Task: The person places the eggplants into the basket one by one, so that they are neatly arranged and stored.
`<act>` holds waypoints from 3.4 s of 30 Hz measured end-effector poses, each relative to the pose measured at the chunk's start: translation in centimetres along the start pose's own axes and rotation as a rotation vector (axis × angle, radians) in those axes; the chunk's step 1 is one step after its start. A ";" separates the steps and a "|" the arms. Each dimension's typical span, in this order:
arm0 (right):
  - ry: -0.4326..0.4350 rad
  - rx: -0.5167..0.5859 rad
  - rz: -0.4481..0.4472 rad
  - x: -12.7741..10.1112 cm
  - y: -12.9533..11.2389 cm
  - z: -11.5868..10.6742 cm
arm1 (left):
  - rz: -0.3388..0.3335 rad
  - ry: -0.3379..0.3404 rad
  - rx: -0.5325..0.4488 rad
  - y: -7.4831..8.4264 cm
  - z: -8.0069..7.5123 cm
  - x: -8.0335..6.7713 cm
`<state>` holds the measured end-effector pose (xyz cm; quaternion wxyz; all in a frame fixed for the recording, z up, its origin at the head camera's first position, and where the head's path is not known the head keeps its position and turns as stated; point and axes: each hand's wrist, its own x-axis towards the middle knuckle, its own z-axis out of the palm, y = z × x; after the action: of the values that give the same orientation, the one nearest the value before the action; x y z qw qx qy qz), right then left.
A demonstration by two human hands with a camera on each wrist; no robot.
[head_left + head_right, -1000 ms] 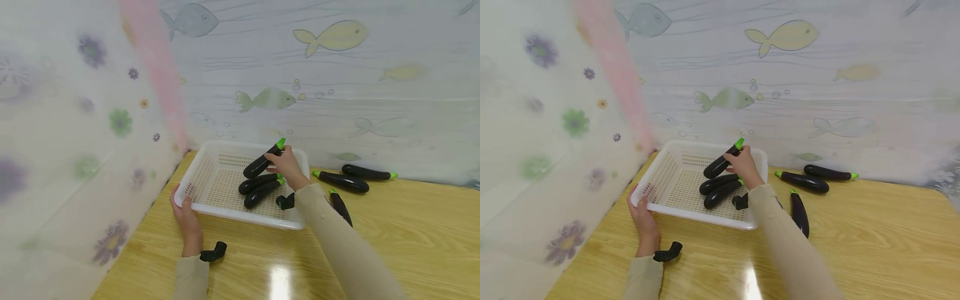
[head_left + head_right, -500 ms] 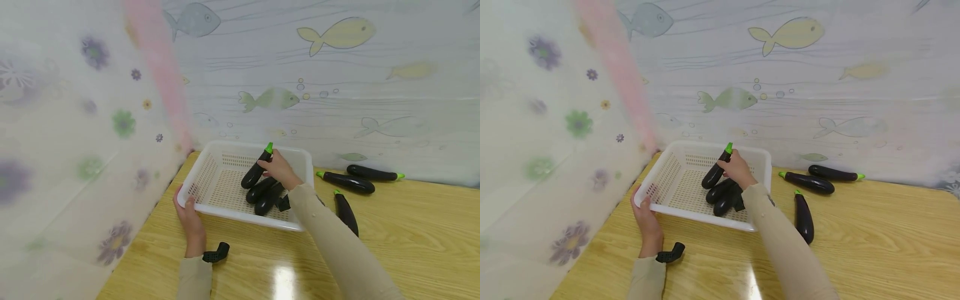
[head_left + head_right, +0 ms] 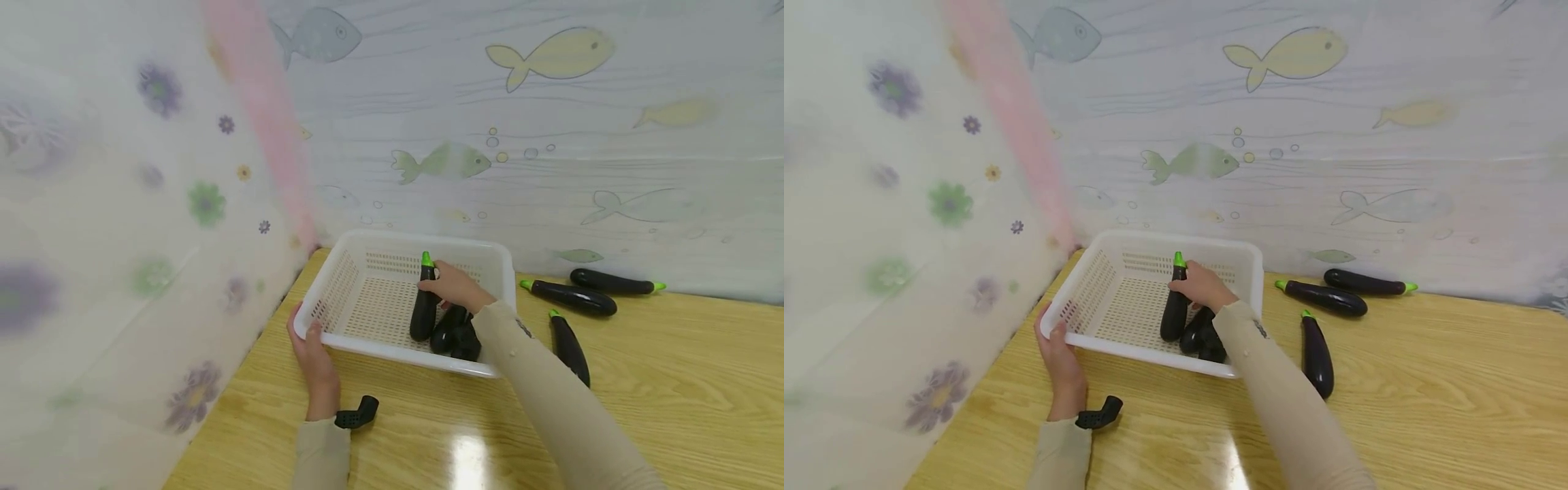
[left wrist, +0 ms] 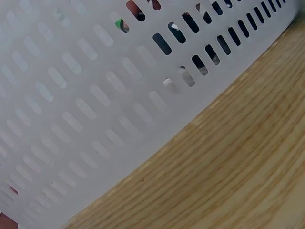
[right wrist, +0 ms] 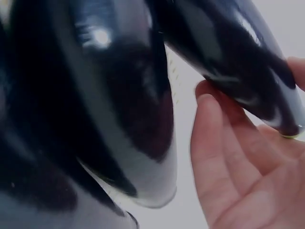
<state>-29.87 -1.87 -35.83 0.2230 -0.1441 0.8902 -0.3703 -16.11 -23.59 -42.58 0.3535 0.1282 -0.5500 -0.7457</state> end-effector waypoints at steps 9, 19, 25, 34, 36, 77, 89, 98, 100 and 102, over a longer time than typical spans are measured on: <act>-0.056 -0.151 0.025 -0.4 0.3 0.1 | -0.004 -0.018 0.009 -0.2 0.0 -0.2; -0.060 -0.294 -0.010 -0.3 0.8 0.2 | 0.014 -0.024 0.010 -0.2 -0.1 -0.2; -0.046 -0.312 -0.058 -0.3 0.8 0.2 | 0.008 -0.028 0.015 0.0 -0.1 -0.1; -0.053 -0.250 -0.103 -0.9 0.2 0.0 | 0.003 -0.038 0.035 1.5 0.4 -0.6; -0.062 -0.233 -0.106 -1.1 0.2 -0.2 | 0.004 -0.041 0.047 1.8 0.6 -0.8; 0.179 0.126 -0.313 -19.3 6.3 -7.9 | 0.000 -0.038 -0.092 0.7 1.0 -1.0; 0.262 0.255 -0.304 -19.9 9.6 -7.7 | -0.050 -0.094 -0.048 0.4 0.7 -0.4; 0.302 0.300 -0.169 -18.6 13.3 -8.6 | -0.077 -0.106 -0.054 -0.3 0.3 0.1; 0.295 0.280 -0.150 -18.4 14.0 -8.7 | -0.070 -0.107 -0.054 -0.2 0.4 0.1; 0.275 0.274 -0.122 -18.1 14.6 -8.8 | -0.065 -0.105 -0.052 0.1 0.5 -0.1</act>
<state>-20.03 20.95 -35.62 0.0942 -0.1144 0.8432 -0.5168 -16.28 -23.17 -42.34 0.3029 0.0973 -0.5441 -0.7764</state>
